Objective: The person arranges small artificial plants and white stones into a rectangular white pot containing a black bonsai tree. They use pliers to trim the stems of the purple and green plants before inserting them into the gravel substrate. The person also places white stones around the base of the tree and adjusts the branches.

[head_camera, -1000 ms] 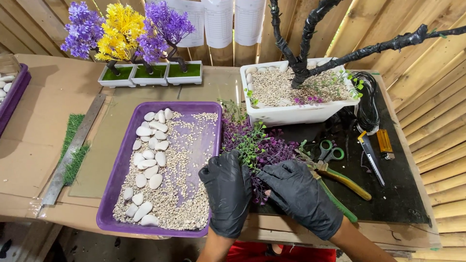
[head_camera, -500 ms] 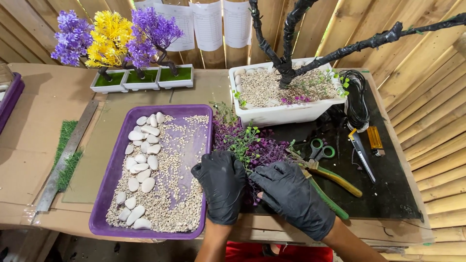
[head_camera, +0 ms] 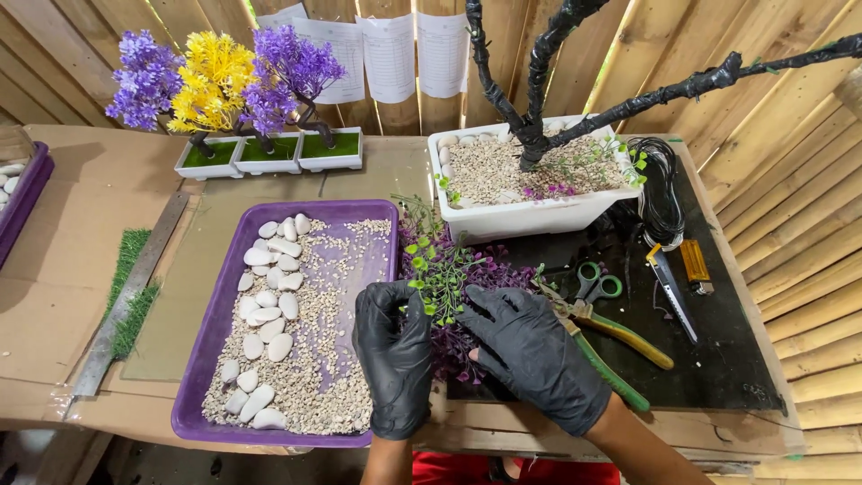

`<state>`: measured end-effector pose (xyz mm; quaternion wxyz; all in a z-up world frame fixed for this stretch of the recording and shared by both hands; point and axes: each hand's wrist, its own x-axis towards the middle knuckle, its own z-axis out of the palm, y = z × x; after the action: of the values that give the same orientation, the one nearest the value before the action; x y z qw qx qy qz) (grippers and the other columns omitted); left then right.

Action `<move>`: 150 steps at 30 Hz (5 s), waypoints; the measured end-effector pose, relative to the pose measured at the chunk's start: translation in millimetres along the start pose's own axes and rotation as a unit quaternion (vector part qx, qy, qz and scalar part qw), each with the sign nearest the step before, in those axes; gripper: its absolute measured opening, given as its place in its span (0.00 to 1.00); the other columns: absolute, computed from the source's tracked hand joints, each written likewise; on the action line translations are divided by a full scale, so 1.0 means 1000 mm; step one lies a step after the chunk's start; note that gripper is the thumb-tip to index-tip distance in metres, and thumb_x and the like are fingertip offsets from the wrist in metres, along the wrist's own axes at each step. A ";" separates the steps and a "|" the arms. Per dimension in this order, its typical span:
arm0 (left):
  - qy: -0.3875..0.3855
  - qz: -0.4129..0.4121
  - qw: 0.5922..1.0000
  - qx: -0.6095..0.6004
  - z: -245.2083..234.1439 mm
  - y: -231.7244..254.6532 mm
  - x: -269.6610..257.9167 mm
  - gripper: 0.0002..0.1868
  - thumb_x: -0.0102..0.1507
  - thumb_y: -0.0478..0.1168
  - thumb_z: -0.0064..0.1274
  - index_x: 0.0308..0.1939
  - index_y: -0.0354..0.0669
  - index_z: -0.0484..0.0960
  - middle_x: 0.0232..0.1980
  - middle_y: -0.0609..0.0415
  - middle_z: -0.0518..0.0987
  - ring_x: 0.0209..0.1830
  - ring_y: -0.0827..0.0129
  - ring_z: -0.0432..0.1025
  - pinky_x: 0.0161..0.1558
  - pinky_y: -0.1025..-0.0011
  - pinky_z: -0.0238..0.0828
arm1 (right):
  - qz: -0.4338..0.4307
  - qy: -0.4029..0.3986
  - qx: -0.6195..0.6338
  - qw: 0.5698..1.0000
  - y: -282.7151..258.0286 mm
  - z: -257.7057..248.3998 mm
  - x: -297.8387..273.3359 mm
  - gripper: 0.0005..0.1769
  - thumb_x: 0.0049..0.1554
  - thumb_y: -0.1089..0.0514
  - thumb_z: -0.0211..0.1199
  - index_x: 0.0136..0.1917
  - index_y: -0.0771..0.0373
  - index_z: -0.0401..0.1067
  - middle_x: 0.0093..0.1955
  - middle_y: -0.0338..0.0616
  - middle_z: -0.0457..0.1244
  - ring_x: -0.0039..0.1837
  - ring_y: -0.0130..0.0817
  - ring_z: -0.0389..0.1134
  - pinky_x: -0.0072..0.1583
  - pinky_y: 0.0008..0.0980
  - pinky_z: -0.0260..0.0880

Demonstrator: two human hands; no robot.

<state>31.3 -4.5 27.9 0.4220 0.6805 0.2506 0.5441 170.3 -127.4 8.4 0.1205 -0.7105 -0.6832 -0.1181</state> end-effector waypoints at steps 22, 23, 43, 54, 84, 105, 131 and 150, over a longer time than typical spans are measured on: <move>-0.038 -0.305 0.899 -0.312 -0.006 -0.020 -0.026 0.12 0.57 0.30 0.64 0.45 0.38 0.88 0.46 0.47 0.89 0.46 0.58 0.82 0.53 0.58 0.85 | 0.200 0.182 0.347 0.898 -0.053 -0.035 0.013 0.09 0.59 0.51 0.64 0.44 0.56 0.77 0.40 0.36 0.70 0.43 0.33 0.72 0.49 0.36 0.73; -0.041 -0.304 0.899 -0.313 -0.010 -0.013 -0.026 0.12 0.57 0.30 0.64 0.45 0.38 0.88 0.46 0.47 0.89 0.46 0.58 0.82 0.53 0.58 0.85 | 0.202 0.184 0.346 0.898 -0.053 -0.032 0.012 0.09 0.59 0.51 0.64 0.44 0.56 0.77 0.40 0.36 0.70 0.43 0.33 0.72 0.49 0.36 0.73; -0.154 -0.102 0.969 -0.162 -0.027 -0.024 -0.043 0.24 0.61 0.38 0.64 0.60 0.40 0.78 0.53 0.47 0.85 0.54 0.56 0.81 0.58 0.58 0.82 | 0.243 0.193 0.336 0.889 -0.072 -0.010 -0.012 0.11 0.61 0.52 0.60 0.39 0.57 0.74 0.36 0.35 0.64 0.39 0.31 0.65 0.44 0.35 0.66; -0.122 -0.059 0.972 -0.192 -0.020 -0.031 -0.044 0.13 0.60 0.34 0.64 0.49 0.44 0.84 0.47 0.48 0.88 0.49 0.58 0.83 0.57 0.57 0.80 | 0.250 0.190 0.354 0.881 -0.072 -0.013 -0.017 0.12 0.60 0.48 0.61 0.42 0.56 0.77 0.39 0.35 0.68 0.41 0.32 0.69 0.46 0.35 0.68; -0.148 -0.422 0.847 -0.286 0.048 0.038 -0.051 0.15 0.56 0.31 0.65 0.47 0.36 0.88 0.46 0.43 0.90 0.47 0.53 0.85 0.56 0.56 0.85 | 0.253 0.271 0.314 0.874 -0.014 -0.035 -0.076 0.12 0.58 0.52 0.65 0.49 0.62 0.80 0.48 0.43 0.73 0.51 0.39 0.75 0.59 0.39 0.76; -0.146 -0.348 0.894 -0.240 0.061 0.044 -0.045 0.06 0.58 0.33 0.65 0.39 0.38 0.90 0.38 0.51 0.88 0.41 0.61 0.81 0.51 0.58 0.84 | 0.217 0.243 0.348 0.879 0.002 -0.047 -0.071 0.19 0.61 0.42 0.58 0.43 0.59 0.76 0.41 0.40 0.68 0.44 0.36 0.70 0.51 0.37 0.71; -0.085 -0.588 0.800 -0.084 0.091 0.042 -0.032 0.44 0.49 0.39 0.71 0.67 0.42 0.70 0.59 0.44 0.84 0.56 0.59 0.80 0.60 0.65 0.77 | 0.151 0.274 0.247 0.917 0.030 -0.015 -0.068 0.07 0.59 0.55 0.65 0.49 0.60 0.77 0.44 0.42 0.68 0.47 0.43 0.69 0.55 0.47 0.72; -0.173 -0.290 0.928 -0.157 0.075 0.027 -0.035 0.14 0.58 0.43 0.64 0.46 0.44 0.88 0.46 0.53 0.90 0.51 0.60 0.83 0.60 0.55 0.81 | 0.177 0.269 0.307 0.896 0.027 -0.036 -0.053 0.06 0.58 0.56 0.63 0.40 0.58 0.75 0.38 0.37 0.67 0.40 0.36 0.66 0.50 0.39 0.69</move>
<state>89.8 -69.0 28.8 0.6994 0.5869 0.2719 0.3041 195.1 -190.3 24.4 0.5307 -0.6883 -0.4902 -0.0658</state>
